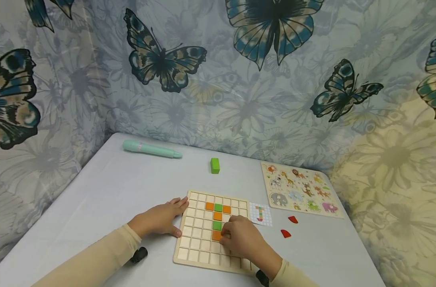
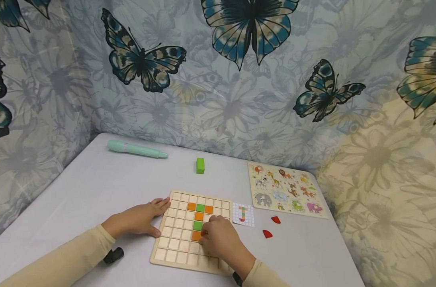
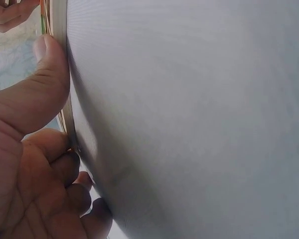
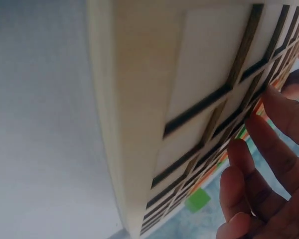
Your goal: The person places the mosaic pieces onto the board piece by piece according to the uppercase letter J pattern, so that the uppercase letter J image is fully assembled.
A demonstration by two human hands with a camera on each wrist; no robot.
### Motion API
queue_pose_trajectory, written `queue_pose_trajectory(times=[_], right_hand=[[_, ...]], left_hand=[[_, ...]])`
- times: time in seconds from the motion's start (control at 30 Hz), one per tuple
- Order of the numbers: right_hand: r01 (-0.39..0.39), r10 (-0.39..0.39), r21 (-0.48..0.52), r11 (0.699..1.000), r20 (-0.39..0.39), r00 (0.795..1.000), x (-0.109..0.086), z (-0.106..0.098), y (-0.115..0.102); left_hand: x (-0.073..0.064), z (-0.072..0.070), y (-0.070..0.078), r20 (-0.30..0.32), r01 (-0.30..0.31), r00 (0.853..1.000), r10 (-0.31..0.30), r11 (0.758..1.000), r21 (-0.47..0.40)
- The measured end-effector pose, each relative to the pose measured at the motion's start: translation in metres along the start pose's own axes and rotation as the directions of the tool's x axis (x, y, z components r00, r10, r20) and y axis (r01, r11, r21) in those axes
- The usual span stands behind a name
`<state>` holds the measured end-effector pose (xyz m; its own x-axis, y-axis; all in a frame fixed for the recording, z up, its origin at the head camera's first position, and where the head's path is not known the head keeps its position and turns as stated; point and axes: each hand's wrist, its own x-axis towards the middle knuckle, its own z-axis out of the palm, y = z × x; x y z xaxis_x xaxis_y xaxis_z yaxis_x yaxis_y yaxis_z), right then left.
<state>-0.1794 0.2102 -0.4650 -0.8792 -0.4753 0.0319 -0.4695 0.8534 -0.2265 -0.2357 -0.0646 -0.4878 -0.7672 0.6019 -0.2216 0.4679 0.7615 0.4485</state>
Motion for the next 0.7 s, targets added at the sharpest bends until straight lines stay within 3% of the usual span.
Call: queue_pose_trajectory(times=[0.23,0.33,0.43,0.53,0.7], right_hand=[[-0.011,0.011,0.006,1.0,0.014,1.0,0.0,-0.002,0.001],[-0.099,0.098,0.027,0.995,0.036,0.994,-0.004,-0.009,0.01],[-0.228,0.227,0.028,0.973,0.033,0.973,-0.014,-0.022,0.034],[-0.381,0.381,-0.001,0.924,0.022,0.924,-0.03,-0.039,0.07],[-0.614,0.614,-0.05,0.787,0.154,0.774,-0.059,-0.059,0.123]], left_hand=[[-0.002,-0.001,0.001,-0.01,-0.018,1.0,0.017,1.0,-0.024],[-0.002,0.0,0.001,-0.012,-0.017,1.0,0.016,1.0,-0.025],[-0.002,0.0,0.001,-0.012,-0.015,1.0,0.015,1.0,-0.018],[-0.003,-0.001,0.002,-0.012,-0.014,1.0,0.014,1.0,-0.023],[-0.004,-0.003,0.003,-0.012,-0.013,1.0,0.012,1.0,-0.022]])
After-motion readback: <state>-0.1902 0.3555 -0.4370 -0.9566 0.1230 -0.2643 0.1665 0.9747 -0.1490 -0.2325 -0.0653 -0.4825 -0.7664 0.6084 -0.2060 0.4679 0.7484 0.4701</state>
